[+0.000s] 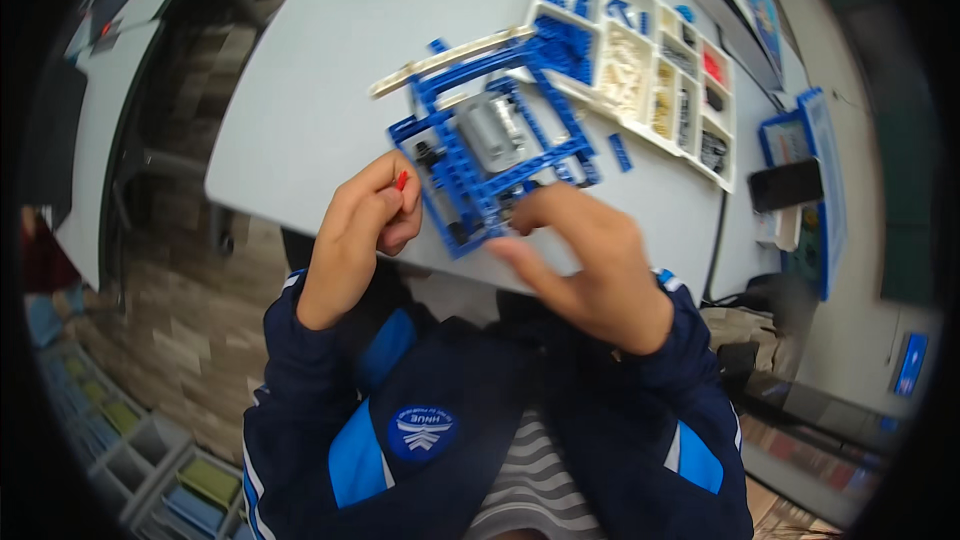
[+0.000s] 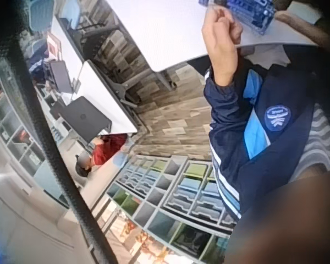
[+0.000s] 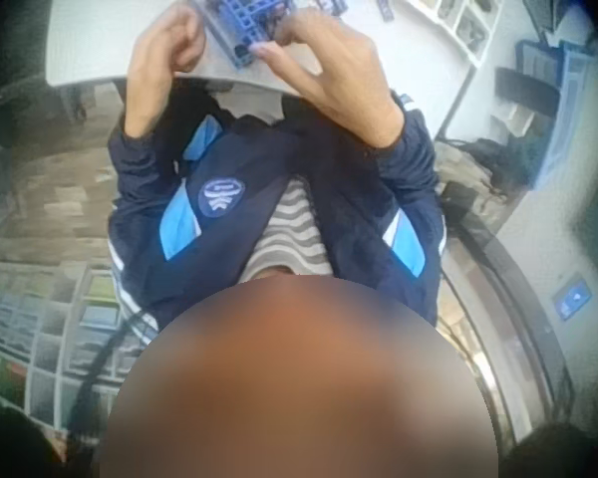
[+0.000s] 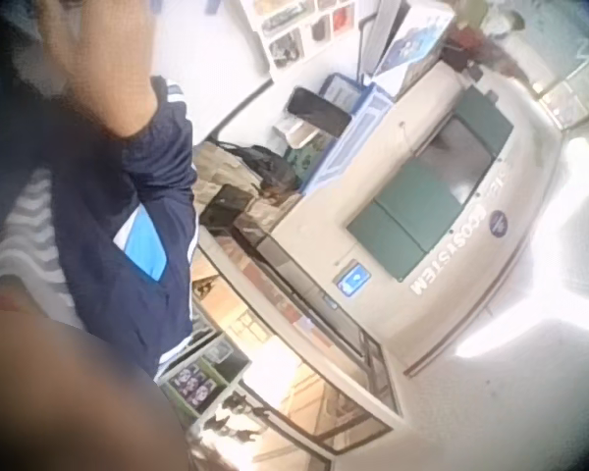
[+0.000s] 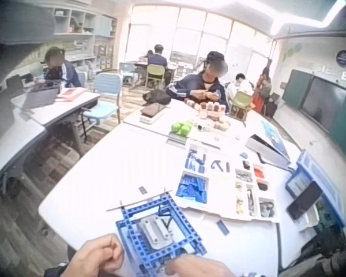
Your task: The person assembles a blue and white LEGO Technic robot chassis at a table. They connect beams, axles, and connectors by hand, repeatedly picking parts from a tray and attaching them to the frame.
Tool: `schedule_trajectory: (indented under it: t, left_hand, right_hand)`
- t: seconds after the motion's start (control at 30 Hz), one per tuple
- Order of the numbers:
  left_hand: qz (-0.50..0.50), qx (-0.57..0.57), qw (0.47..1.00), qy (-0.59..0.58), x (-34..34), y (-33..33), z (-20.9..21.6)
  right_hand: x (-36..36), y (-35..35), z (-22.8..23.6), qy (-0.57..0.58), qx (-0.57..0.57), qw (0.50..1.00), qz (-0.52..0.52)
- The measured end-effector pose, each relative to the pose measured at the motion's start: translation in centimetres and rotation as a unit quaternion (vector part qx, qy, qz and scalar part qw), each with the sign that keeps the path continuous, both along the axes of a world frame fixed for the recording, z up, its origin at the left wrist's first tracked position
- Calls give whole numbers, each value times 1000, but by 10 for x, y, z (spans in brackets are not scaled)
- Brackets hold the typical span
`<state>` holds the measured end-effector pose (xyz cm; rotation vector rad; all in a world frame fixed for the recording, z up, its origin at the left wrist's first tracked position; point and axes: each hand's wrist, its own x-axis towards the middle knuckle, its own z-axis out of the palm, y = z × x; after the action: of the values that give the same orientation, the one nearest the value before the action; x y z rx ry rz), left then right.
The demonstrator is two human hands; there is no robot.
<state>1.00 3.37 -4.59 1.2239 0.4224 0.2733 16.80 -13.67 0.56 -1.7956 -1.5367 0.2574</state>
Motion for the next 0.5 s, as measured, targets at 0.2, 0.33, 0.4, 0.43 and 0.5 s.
schedule_trajectory:
  t: [0.2, 0.33, 0.4, 0.43, 0.5]
  left_hand:
    - [84, -104, 991, -4, -32, -16, -18]
    - [62, -167, 983, 31, -36, -25, -29]
    - [53, -167, 983, 51, -37, -29, -33]
    - [58, -134, 988, 57, -36, -31, -35]
    - [66, -72, 991, 87, -35, -38, -38]
  right_hand:
    - [3, -20, 0, 57, -30, 997, -46]
    - [-4, -16, -6, 56, -23, 997, -38]
    - [-7, -13, -8, 54, -22, 998, -34]
    - [-9, -12, -8, 57, -25, 998, -33]
    - [-11, -8, -9, 64, -24, 997, -25]
